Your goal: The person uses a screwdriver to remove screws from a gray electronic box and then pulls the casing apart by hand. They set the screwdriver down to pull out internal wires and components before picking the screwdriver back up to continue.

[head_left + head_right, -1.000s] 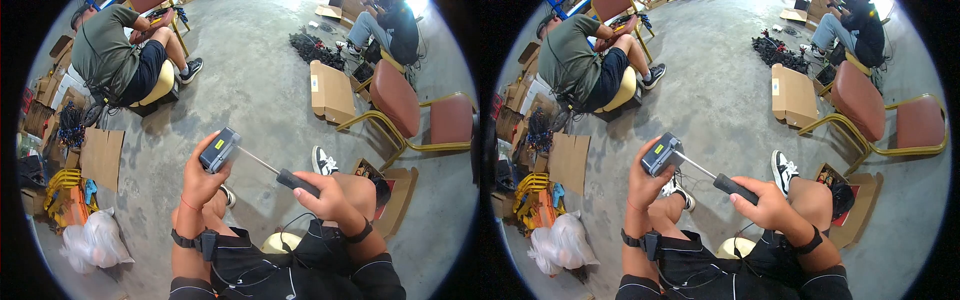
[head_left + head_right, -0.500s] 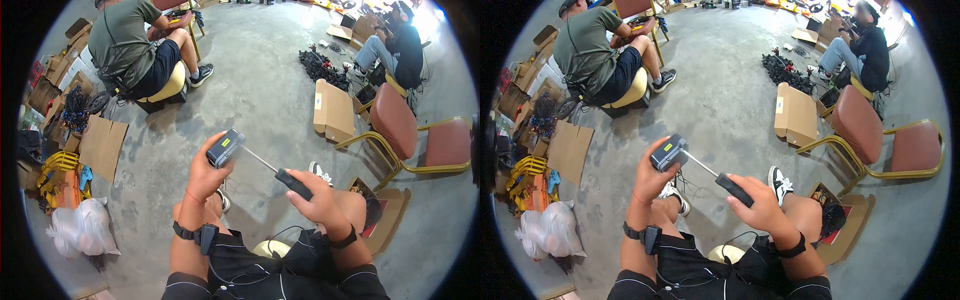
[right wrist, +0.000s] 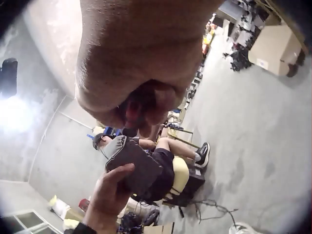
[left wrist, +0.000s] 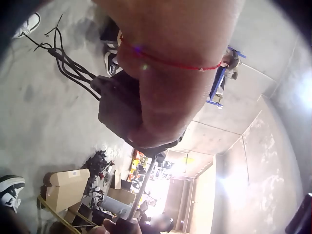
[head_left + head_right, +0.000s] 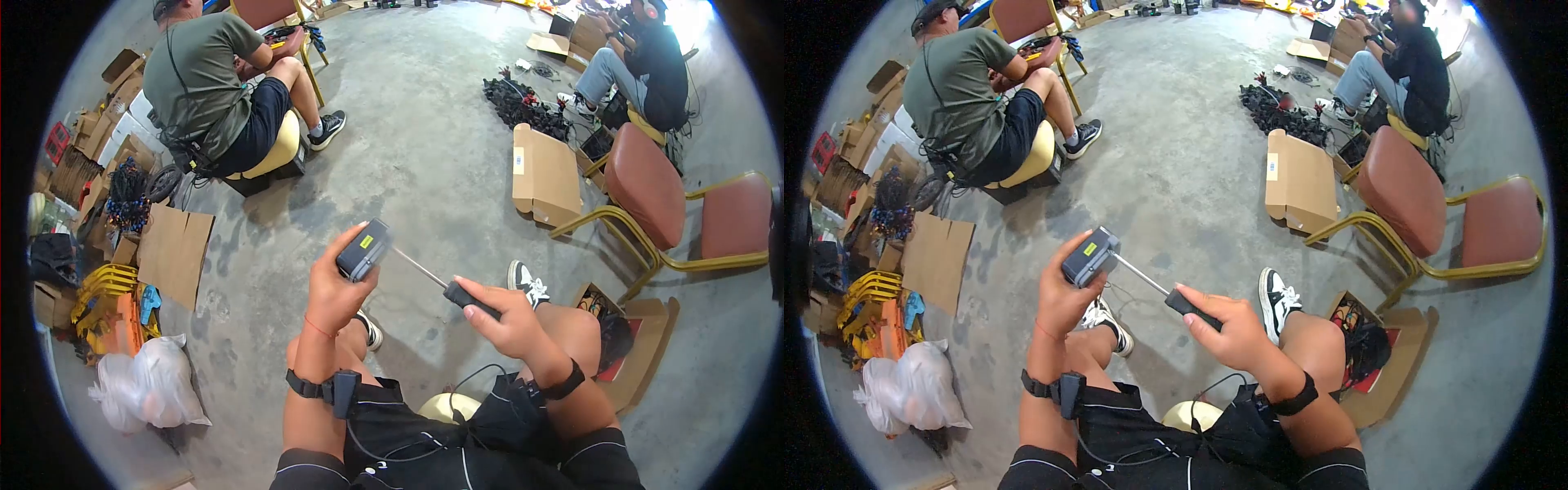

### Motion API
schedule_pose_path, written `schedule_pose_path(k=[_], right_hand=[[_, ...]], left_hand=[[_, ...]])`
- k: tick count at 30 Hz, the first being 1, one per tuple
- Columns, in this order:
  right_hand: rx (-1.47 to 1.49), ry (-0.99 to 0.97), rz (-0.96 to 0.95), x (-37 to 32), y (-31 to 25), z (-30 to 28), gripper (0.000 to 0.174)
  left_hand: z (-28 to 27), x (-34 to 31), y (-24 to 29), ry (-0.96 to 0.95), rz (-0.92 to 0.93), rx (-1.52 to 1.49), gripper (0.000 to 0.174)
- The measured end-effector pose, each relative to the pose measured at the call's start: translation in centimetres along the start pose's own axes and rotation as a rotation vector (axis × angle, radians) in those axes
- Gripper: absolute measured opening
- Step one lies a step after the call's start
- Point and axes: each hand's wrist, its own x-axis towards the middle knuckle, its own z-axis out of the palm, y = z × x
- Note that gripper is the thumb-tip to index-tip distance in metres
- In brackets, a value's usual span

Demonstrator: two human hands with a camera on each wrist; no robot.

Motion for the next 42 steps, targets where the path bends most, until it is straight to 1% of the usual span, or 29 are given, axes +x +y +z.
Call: schedule_pose_path(k=[1,2,4,5,7,8,10,11,13,14,16,18,20,21,23,24,26,27,28,29,30,32,33,35,36,38,39,40,42], right_hand=[[-0.412,0.083,-0.324,0.1,0.2,0.1,0.042],[-0.412,0.082,-0.328,0.0,0.2,0.2,0.042],[-0.827,0.123,-0.452,-0.2,-0.7,0.8,0.048],[-0.824,0.125,-0.453,0.0,-1.0,1.0,0.048],[-0.907,0.098,-0.45,0.5,-1.6,1.0,0.051],[-0.906,0.103,-0.456,0.9,-1.3,0.9,0.051],[-0.627,0.098,-0.503,2.0,0.1,0.8,0.046],[-0.625,0.103,-0.508,2.0,0.8,1.2,0.046],[-0.128,0.123,-0.05,1.5,1.5,1.9,0.037],[-0.128,0.128,-0.055,1.8,1.5,1.4,0.037],[0.554,-0.236,0.66,2.5,1.2,-0.3,0.034],[0.554,-0.245,0.643,2.5,1.0,-0.1,0.034],[0.279,-0.162,0.571,2.5,1.1,0.1,0.033],[0.28,-0.163,0.57,2.4,1.0,0.3,0.033],[-0.347,0.053,0.116,1.8,0.6,0.7,0.03],[-0.35,0.052,0.119,1.7,0.5,1.0,0.03],[-0.82,0.307,-0.349,1.6,0.2,1.8,0.034],[-0.821,0.306,-0.346,1.4,0.0,2.0,0.034],[-0.913,0.327,-0.377,1.3,-0.2,2.2,0.038],[-1.005,0.35,-0.41,1.2,-0.3,2.3,0.041],[-1.007,0.351,-0.412,1.2,-0.4,2.2,0.041],[-0.776,0.292,-0.37,1.7,-0.3,1.7,0.037],[-0.769,0.288,-0.372,1.6,0.1,1.7,0.037],[-0.28,0.089,-0.053,1.2,1.0,1.5,0.037],[-0.276,0.088,-0.05,1.2,0.6,1.2,0.037],[0.497,-0.136,0.593,1.3,-0.8,0.3,0.043],[0.647,-0.139,0.591,1.3,-0.2,0.1,0.048],[0.646,-0.137,0.593,1.4,0.2,-0.1,0.048],[0.941,-0.19,0.632,1.6,0.5,-0.3,0.049]], left_hand=[[-0.1,0.0,0.1,-0.019,0.016,0.087,0.058],[-0.2,0.0,0.0,-0.016,0.018,0.087,0.058],[-0.3,-0.2,-0.6,-0.007,0.003,0.078,0.058],[-0.2,-0.3,-0.7,-0.008,0.005,0.082,0.058],[0.2,-0.3,-0.8,0.065,-0.066,-0.193,0.057],[0.2,-0.4,-1.0,0.065,-0.059,-0.19,0.057],[0.0,-0.2,-1.3,0.121,-0.012,-0.099,0.057],[-0.2,0.0,-1.6,0.112,0.006,-0.063,0.057],[-0.3,0.1,-1.4,0.101,-0.001,-0.058,0.057],[-0.4,0.3,-1.2,0.091,-0.011,-0.061,0.058],[-0.3,0.5,-0.8,0.094,0.044,0.015,0.059],[-0.3,0.6,-0.5,0.074,0.029,-0.003,0.058],[-0.4,1.0,-0.8,0.072,0.079,0.037,0.058],[-0.5,1.1,-0.7,0.074,0.124,0.074,0.057],[-0.7,1.1,-0.4,0.052,0.089,0.091,0.056],[-0.6,1.1,-0.2,0.028,0.052,0.105,0.056],[-0.6,1.3,-0.6,0.005,0.035,0.092,0.056],[-0.6,1.3,-0.8,-0.016,0.023,0.084,0.057],[-0.7,1.2,-1.1,-0.017,0.023,0.083,0.057],[-0.6,1.1,-1.4,-0.01,0.014,0.012,0.057],[-0.6,1.0,-1.6,-0.001,0.006,-0.06,0.057],[-0.3,0.9,-1.8,0.024,-0.003,-0.07,0.057],[-0.3,0.8,-1.6,0.043,-0.019,-0.074,0.058],[-0.4,0.5,-0.9,0.042,0.004,-0.005,0.057],[-0.3,0.6,-0.6,0.038,0.031,0.053,0.057],[-0.2,0.6,-0.6,0.019,0.034,0.046,0.057],[0.0,0.6,-0.6,0.026,0.051,0.054,0.057],[0.1,0.5,-0.6,0.032,0.07,0.062,0.057],[0.4,0.8,-1.2,0.032,0.053,0.012,0.058]])
